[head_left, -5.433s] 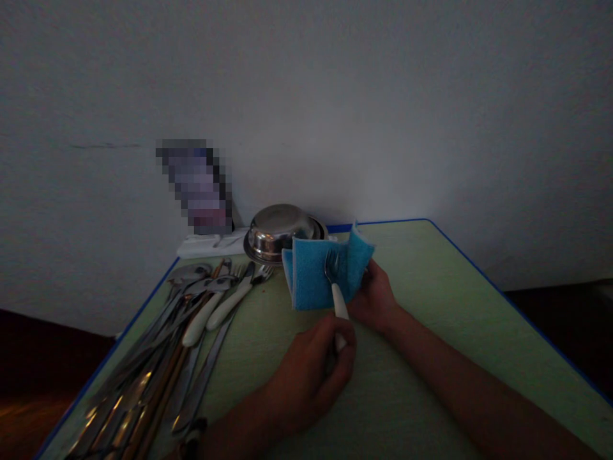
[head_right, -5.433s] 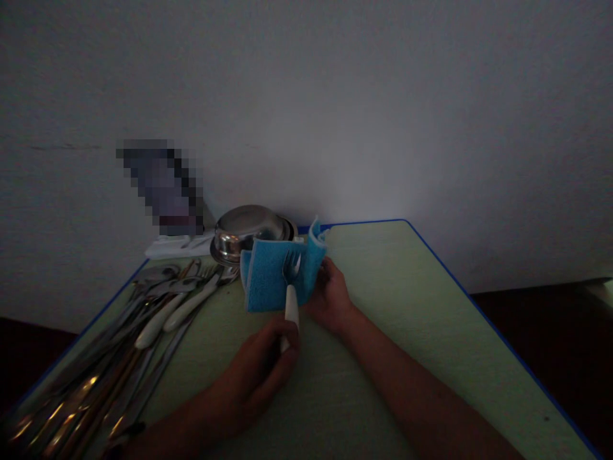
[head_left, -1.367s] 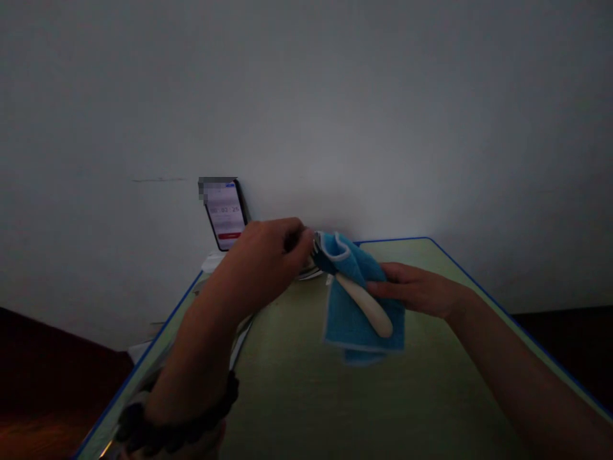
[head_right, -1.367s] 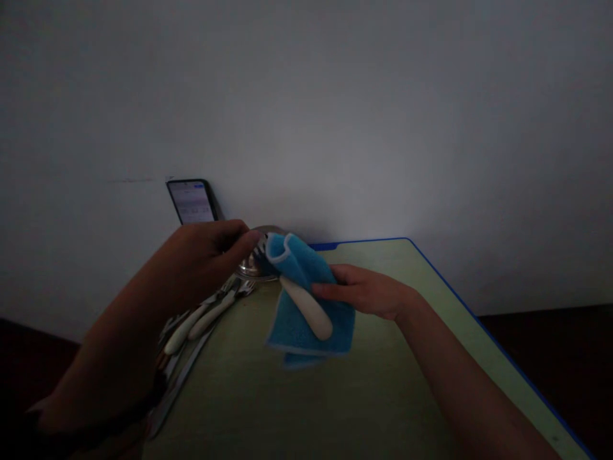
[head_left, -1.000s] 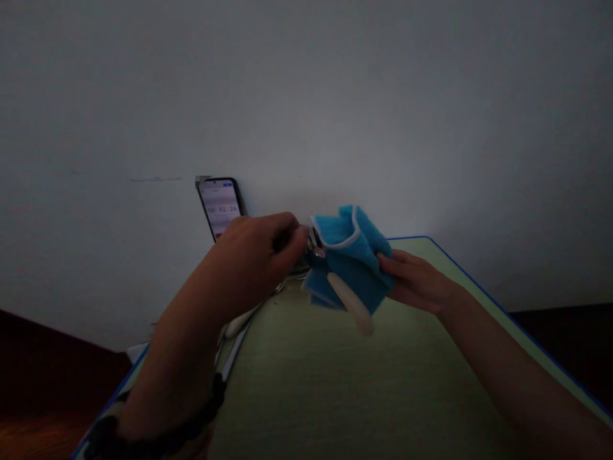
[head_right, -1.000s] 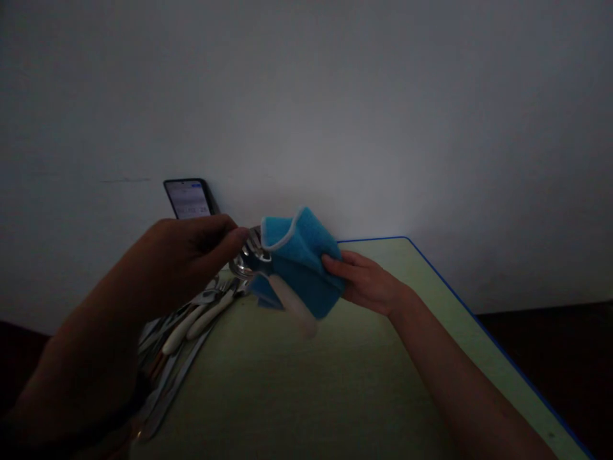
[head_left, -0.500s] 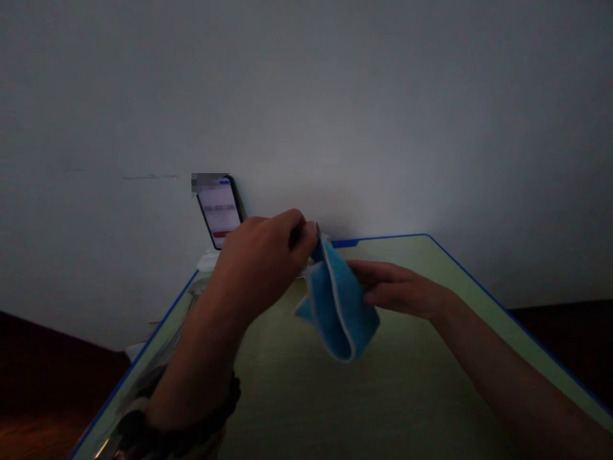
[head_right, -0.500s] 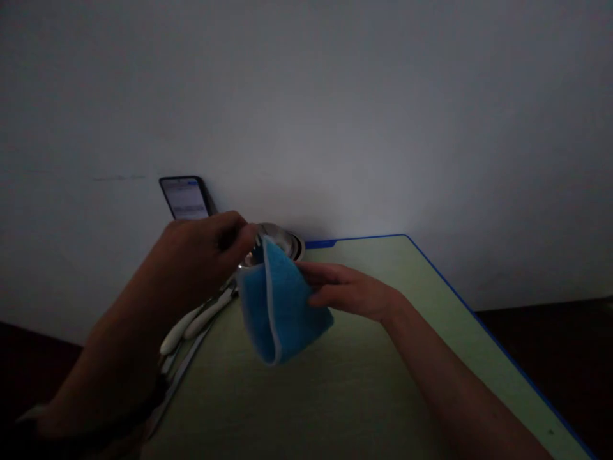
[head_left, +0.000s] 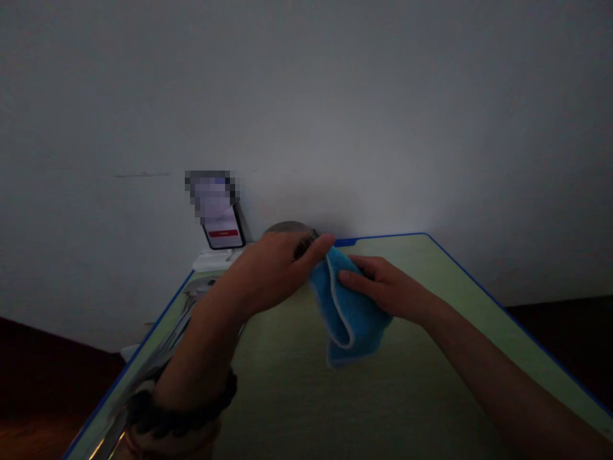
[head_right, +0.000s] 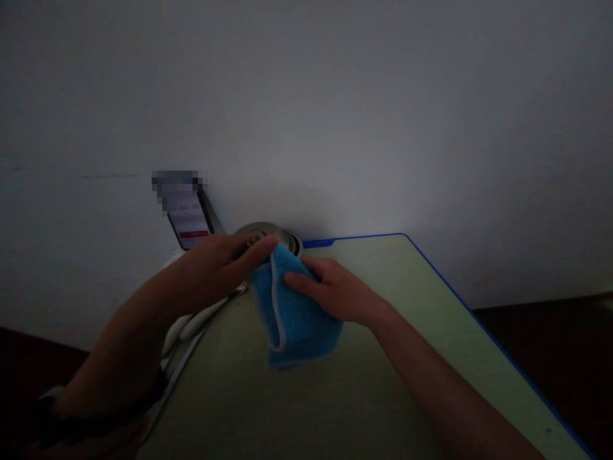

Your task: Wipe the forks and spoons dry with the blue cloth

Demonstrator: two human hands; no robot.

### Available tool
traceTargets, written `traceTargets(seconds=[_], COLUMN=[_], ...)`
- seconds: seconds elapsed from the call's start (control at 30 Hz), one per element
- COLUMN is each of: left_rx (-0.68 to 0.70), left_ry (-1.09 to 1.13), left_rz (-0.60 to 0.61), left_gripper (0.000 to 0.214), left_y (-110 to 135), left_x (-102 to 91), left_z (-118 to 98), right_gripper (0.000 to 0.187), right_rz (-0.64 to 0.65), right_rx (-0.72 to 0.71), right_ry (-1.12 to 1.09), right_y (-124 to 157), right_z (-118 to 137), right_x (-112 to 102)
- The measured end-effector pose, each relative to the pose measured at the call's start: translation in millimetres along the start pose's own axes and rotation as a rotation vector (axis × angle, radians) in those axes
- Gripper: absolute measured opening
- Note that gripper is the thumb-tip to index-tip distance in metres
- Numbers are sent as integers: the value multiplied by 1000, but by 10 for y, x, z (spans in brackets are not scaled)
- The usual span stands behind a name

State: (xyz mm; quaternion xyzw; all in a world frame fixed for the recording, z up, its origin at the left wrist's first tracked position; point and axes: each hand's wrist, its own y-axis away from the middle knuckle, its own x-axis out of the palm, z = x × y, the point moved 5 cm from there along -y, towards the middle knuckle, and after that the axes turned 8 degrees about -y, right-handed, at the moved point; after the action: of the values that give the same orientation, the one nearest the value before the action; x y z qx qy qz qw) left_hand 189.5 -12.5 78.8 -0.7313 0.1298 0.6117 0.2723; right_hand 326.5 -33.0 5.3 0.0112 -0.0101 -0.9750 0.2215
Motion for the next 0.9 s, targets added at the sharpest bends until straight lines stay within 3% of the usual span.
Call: traceTargets(seconds=[0.13, 0.3, 0.4, 0.47, 0.5, 0.57, 0.67, 0.7, 0.83, 0.9], left_rx=[-17, -117, -134, -125, -116, -96, -75, -68, -47, -46], left_ry=[42, -14, -24, -49, -65, -92, -109, -115, -150, -178], left_rz=[-9, -16, 44, 106, 138, 189, 225, 226, 234, 243], left_gripper=[47, 49, 48, 49, 49, 49, 49, 49, 44, 44], left_y=[-23, -25, -11, -1, 4, 9, 1, -8, -45, -48], left_x=[26, -11, -7, 31, 59, 119, 188, 202, 254, 278], left_z=[10, 125, 225, 279, 298, 317, 312, 305, 313, 351], right_gripper=[39, 33, 33, 35, 37, 31, 34, 37, 33, 29], right_rz=[-84, -175, -140, -90, -82, -195, -501, -528, -528, -345], right_rx=[28, 17, 72, 168, 225, 243, 106, 61, -146, -160], right_ry=[-40, -469, -711, -747, -687, -439, 74, 200, 703, 826], right_y=[-19, -96, -130, -143, -146, -155, -137, -132, -67, -41], right_z=[-46, -155, -304, -468, -563, -700, -628, -547, -95, 4], right_x=[-48, -160, -234, -295, -345, -548, -904, -947, -781, -520])
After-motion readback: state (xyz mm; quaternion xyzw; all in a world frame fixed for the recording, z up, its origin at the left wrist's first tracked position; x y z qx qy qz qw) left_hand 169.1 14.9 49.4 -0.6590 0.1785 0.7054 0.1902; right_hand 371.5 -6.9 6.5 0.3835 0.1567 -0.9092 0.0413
